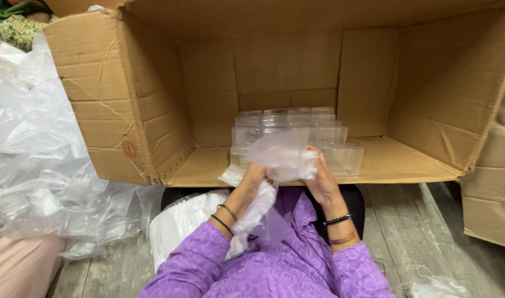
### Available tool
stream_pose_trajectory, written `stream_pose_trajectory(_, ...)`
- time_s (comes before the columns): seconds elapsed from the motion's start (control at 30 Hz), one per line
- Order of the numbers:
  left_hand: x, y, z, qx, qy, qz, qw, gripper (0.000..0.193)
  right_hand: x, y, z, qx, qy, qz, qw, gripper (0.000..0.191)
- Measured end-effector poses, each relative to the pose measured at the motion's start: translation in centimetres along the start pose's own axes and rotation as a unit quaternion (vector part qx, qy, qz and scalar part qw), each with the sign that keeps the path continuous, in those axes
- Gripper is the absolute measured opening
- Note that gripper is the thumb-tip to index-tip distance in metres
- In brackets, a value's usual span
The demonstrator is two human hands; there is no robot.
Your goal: The person sits on the floor in front of an open cardboard box and packs clear plastic containers. They place each container into a clear plastic bag, wrap it, and set the bagged container into the cardboard box, repeating this for a row of containers.
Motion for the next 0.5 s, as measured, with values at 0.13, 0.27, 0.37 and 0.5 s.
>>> stream_pose_trajectory(0.13, -1.7, 4.1, -4.6, 0.037, 0.034, 0.002, 0.999, 0.033, -2.8, -3.4, 0.1, 0.086, 0.138, -0.103, 0.981, 0.016)
stream_pose_trajectory(0.27, -1.7, 4.9, -12.6, 0.125, 0.158, 0.062, 0.978, 0.054, -5.9, -3.4, 1.0, 0.152, 0.09, -0.113, 0.978, 0.019)
stream_pose_trajectory(0.37, -3.3, 7.0, -17.8, 0.212, 0.165, 0.207, 0.941, 0.061, -10.4, -7.0, 0.3, 0.155, 0.053, -0.214, 0.963, 0.02)
stream_pose_trajectory(0.5, -10.7, 20.7, -21.7, -0.021, -0.209, 0.156, 0.965, 0.077, -14.0, -10.6, 0.7, 0.198, 0.132, -0.371, 0.898, 0.021)
Point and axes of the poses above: each hand's wrist, its own z-axis towards the middle knuckle, its own y-axis out of the back of the hand, x = y × z, the point moved 3 cm from there along z, towards the middle knuckle, and after that the axes turned 6 degrees about z, right-handed, at the moved point
